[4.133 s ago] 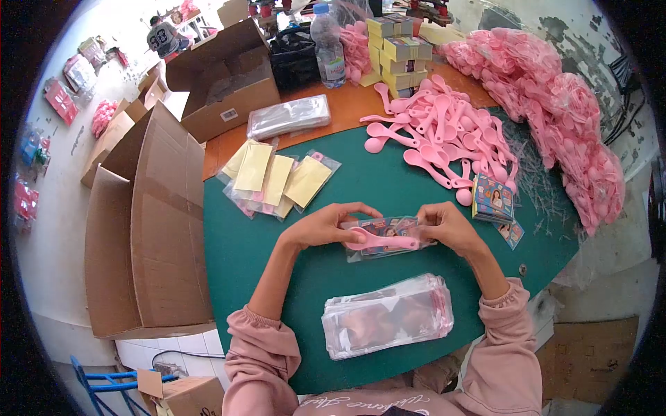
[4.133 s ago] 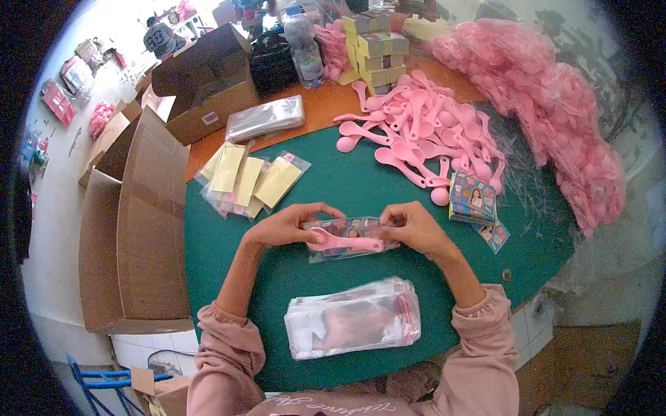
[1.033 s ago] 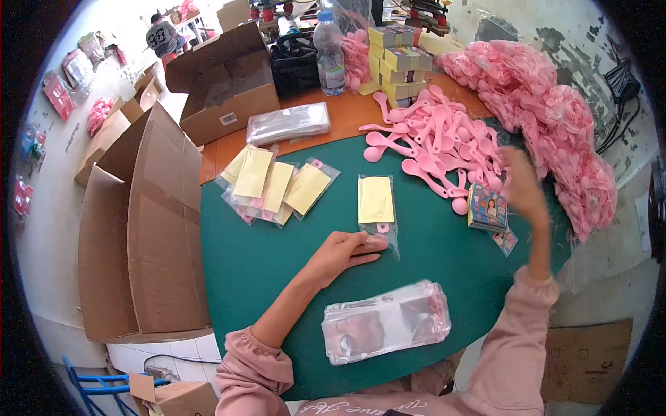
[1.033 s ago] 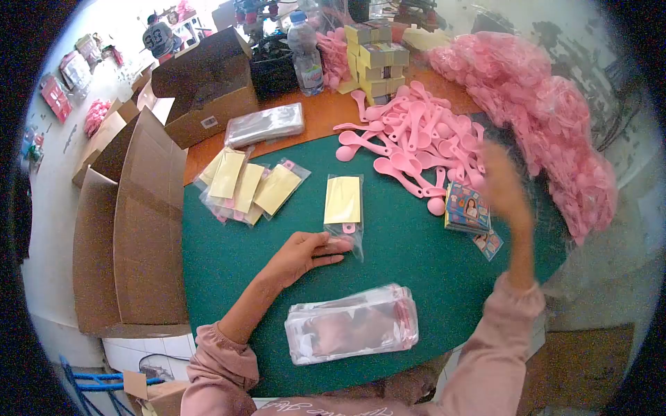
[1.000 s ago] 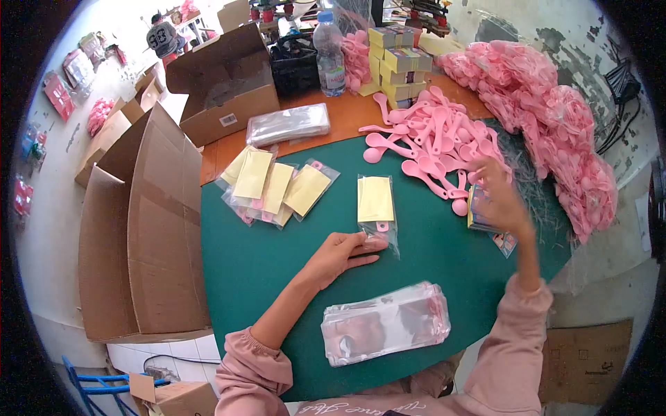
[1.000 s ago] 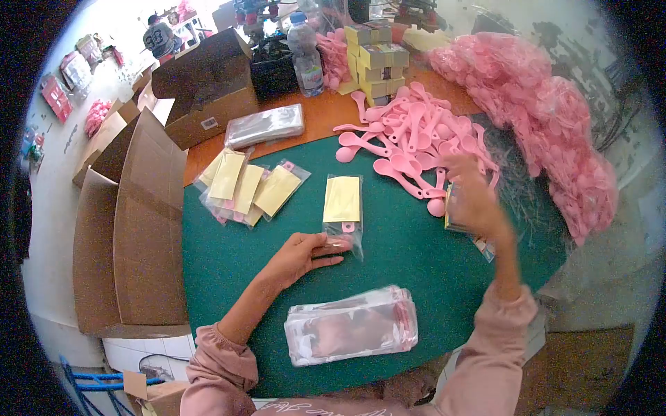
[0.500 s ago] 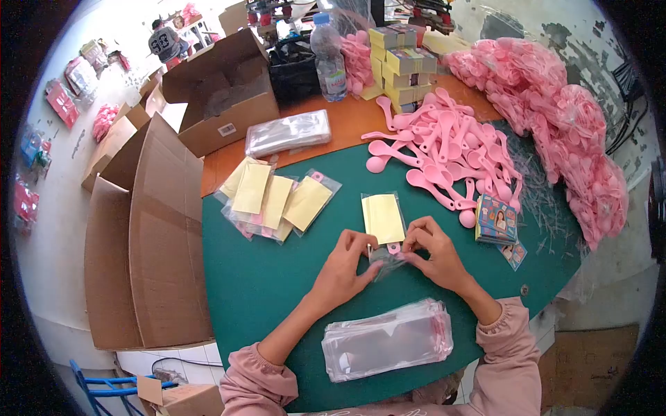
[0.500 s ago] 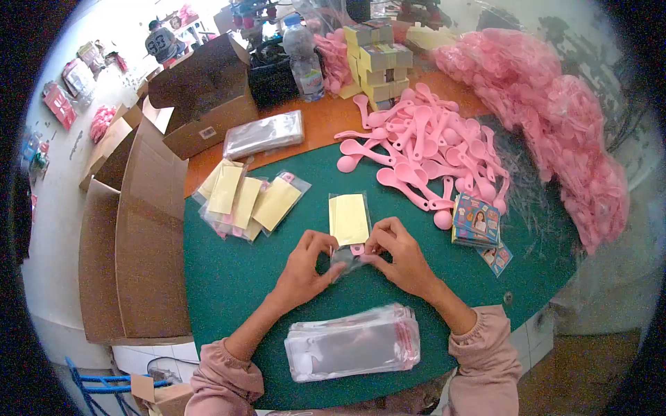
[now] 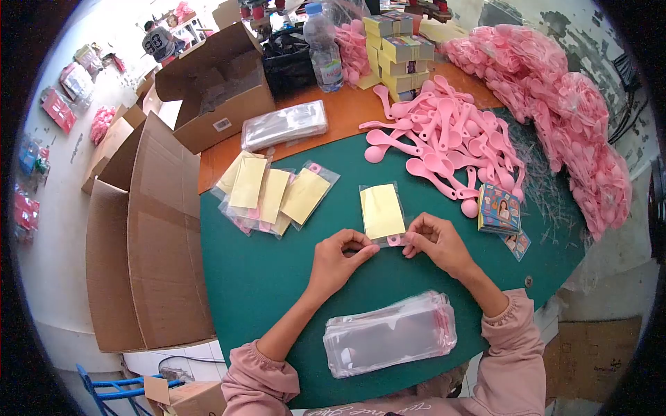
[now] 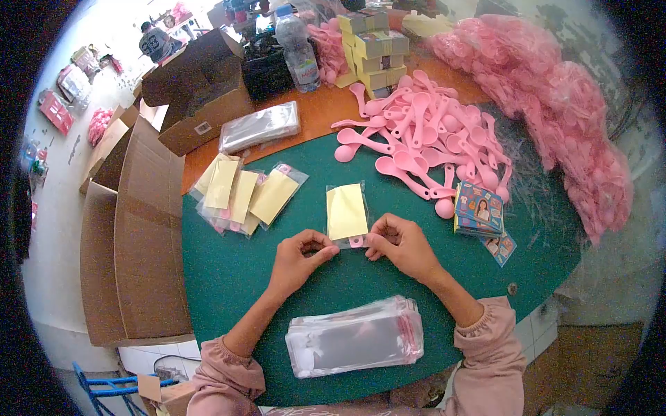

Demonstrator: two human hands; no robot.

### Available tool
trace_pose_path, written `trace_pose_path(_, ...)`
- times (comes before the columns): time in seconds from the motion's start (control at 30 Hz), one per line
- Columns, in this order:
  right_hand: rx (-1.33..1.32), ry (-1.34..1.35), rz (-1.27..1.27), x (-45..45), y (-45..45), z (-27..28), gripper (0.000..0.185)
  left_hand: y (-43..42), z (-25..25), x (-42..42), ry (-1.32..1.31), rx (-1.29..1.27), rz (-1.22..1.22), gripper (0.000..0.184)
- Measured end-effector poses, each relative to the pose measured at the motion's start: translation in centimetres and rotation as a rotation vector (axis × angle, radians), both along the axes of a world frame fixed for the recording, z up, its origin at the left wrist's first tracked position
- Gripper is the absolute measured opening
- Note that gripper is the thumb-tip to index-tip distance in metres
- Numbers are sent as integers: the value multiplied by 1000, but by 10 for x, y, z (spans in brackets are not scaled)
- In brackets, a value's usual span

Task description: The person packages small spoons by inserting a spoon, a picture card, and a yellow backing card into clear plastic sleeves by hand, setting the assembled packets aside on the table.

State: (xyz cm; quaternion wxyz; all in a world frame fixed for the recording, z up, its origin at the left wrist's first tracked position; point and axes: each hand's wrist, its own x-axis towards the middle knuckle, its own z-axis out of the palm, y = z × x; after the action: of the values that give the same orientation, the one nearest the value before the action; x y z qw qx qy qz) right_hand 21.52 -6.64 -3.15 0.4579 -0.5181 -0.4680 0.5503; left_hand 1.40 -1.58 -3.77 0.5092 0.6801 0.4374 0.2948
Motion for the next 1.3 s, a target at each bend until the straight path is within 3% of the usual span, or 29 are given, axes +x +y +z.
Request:
trace_pose_path(0.27,11,25,-165,-8,1,-4,13,0,-5,2,-28,-72,18,18)
trace_pose_path(0.43,49,15,-176,-10,0,-4,13,-2,0,4,-197,-123,51,16)
trace_pose_path(0.67,73,-11,-172,-12,0,-5,17,-2,8,4,-119,-133,3,22)
trace_pose_path(0.77,66,-76,-150,-11,-1,-1,25,3,5,-2,-48,-14,-3,27)
trace_pose_path(0.83,356,-650,-270,-4,1,12,25,19,-2,-15,-29,293,41,28)
trace_pose_path(0.87,360,-655,-267,3,5,14,25,26,9,-25,105,316,70,32)
trace_pose_path(0.93,591,-1400,-484,20,12,11,24,37,25,-47,477,612,85,30)
trace_pose_path(0.97,584,-1398,-491,26,13,6,24,30,39,-46,480,613,75,30)
trace_pose_path(1.03,391,-1562,-447,34,14,-5,22,12,71,-39,882,1083,137,25)
trace_pose_path(1.1,369,-1573,-425,35,15,-8,22,-9,70,-22,443,660,-296,27)
trace_pose_path(1.17,356,-1592,-396,35,14,-8,22,-42,74,2,446,370,-580,32)
trace_pose_path(1.2,358,-1558,-407,36,14,-6,22,-54,56,8,445,499,-588,36)
trace_pose_path(1.3,368,-1492,-424,39,12,-7,23,-60,38,19,409,432,-645,35)
